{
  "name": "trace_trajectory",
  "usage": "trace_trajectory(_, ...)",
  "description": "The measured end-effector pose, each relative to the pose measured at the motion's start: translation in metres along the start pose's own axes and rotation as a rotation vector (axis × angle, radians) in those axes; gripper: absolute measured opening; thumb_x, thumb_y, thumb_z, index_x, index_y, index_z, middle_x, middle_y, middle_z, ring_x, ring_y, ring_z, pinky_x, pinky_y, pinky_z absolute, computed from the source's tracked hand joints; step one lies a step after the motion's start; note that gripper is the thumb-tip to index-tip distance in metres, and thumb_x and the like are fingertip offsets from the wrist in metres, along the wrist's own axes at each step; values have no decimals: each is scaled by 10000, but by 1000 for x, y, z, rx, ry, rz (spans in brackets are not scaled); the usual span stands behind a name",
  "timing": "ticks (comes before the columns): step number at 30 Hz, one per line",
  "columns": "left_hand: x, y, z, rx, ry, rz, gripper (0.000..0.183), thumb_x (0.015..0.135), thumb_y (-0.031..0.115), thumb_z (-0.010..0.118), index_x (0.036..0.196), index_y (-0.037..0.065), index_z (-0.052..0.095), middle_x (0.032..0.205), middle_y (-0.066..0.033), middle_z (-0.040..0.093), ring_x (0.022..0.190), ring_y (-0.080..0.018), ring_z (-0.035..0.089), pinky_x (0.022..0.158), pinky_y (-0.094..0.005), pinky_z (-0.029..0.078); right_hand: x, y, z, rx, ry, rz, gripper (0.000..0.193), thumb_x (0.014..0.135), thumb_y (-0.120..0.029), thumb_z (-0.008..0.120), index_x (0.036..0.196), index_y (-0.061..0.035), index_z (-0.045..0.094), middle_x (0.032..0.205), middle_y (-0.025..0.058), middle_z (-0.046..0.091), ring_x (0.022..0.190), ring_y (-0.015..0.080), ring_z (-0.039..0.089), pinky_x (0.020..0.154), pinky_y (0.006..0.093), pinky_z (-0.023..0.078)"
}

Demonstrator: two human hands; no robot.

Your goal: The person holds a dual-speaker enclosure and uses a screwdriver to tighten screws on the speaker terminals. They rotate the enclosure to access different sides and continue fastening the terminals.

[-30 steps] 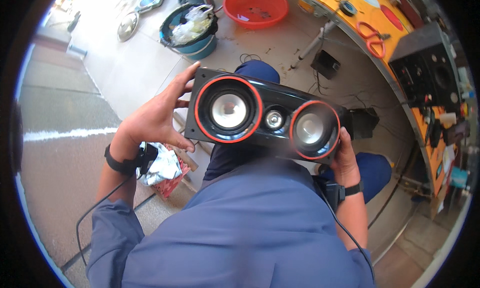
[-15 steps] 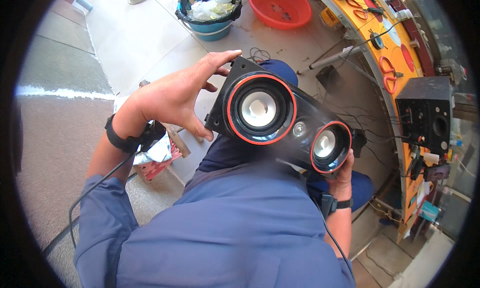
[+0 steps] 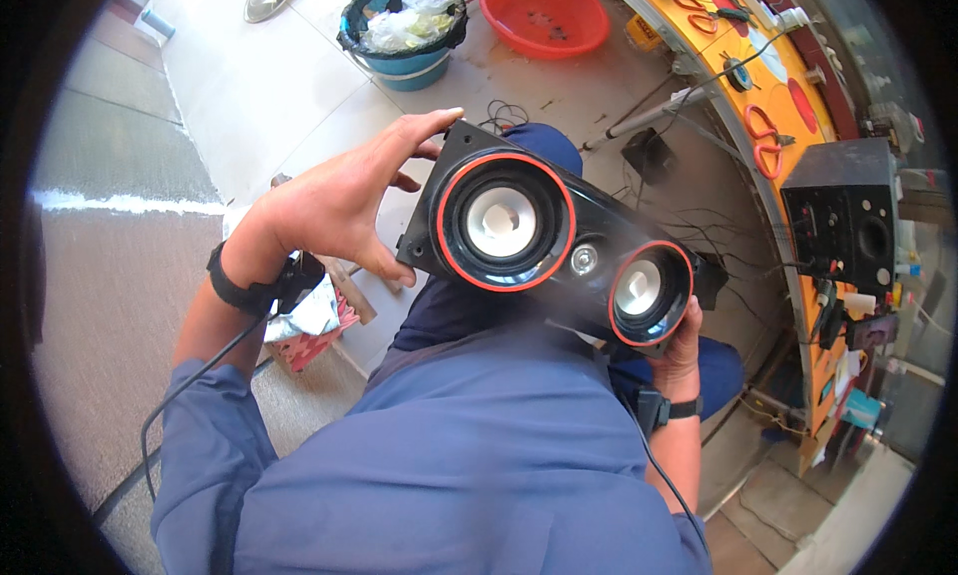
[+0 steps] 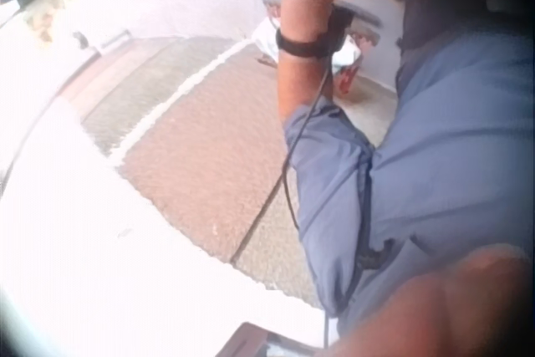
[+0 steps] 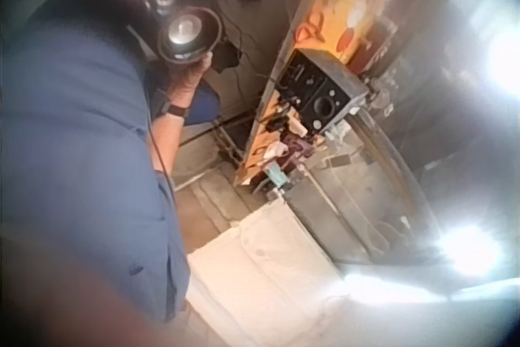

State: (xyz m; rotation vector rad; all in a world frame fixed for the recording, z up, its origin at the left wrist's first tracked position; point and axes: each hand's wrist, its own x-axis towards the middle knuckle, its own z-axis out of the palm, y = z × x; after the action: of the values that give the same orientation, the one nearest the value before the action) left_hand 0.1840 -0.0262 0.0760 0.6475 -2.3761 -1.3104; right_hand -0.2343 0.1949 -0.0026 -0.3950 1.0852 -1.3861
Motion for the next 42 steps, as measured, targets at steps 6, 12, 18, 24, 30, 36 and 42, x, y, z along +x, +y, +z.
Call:
trace_trajectory(6,0,1,1,-105,-46,-123,1451,526,243,1024,1651,114,117,1603,-177,328,1448,-379,418,1108,-488,466,0,-5,10,-47,-12,11,698,944,-525,658,1386,9,571,1318,149,662,1174,255,664,1027,400,544)
trace_trajectory(12,-2,-3,3,-147,-19,-136,1464,522,313,1035,1646,88,125,1608,-185,331,1444,-375,420,1109,-485,462,2,-8,23,-17,-44,-4,629,963,-496,618,1340,7,599,1271,135,684,1127,240,681,998,384,555)
trace_trajectory(18,-1,-14,3,-281,25,-97,1424,535,344,1034,1635,90,167,1597,-158,354,1393,-329,466,1064,-456,497,4,-22,39,-26,8,-7,577,983,-461,610,1320,8,608,1246,125,695,1102,225,690,977,363,565)
trace_trajectory(24,4,-12,-1,-344,76,-92,1452,476,437,1036,1621,85,216,1574,-150,404,1344,-315,516,1020,-437,528,7,-32,46,14,23,-61,487,987,-408,619,1272,-12,617,1200,117,701,1070,216,697,957,362,576)
trace_trajectory(30,9,-6,-3,-296,120,-20,1454,455,498,1024,1608,67,251,1557,-150,431,1313,-305,550,1002,-419,535,5,-44,45,-1,3,-101,530,976,-417,619,1292,9,603,1229,153,696,1098,252,697,979,393,575)
trace_trajectory(36,15,-11,1,-292,110,-30,1454,457,502,1022,1606,54,253,1580,-149,408,1319,-299,550,996,-414,534,11,-47,35,-36,22,-75,582,974,-446,629,1322,19,596,1238,159,693,1094,253,701,967,388,582)
trace_trajectory(42,29,-13,4,-364,41,-123,1498,429,434,1047,1610,17,225,1596,-164,359,1397,-324,466,1045,-454,503,20,-41,19,-41,13,-40,376,955,-434,659,1007,-62,674,897,31,706,830,147,686,771,310,597)
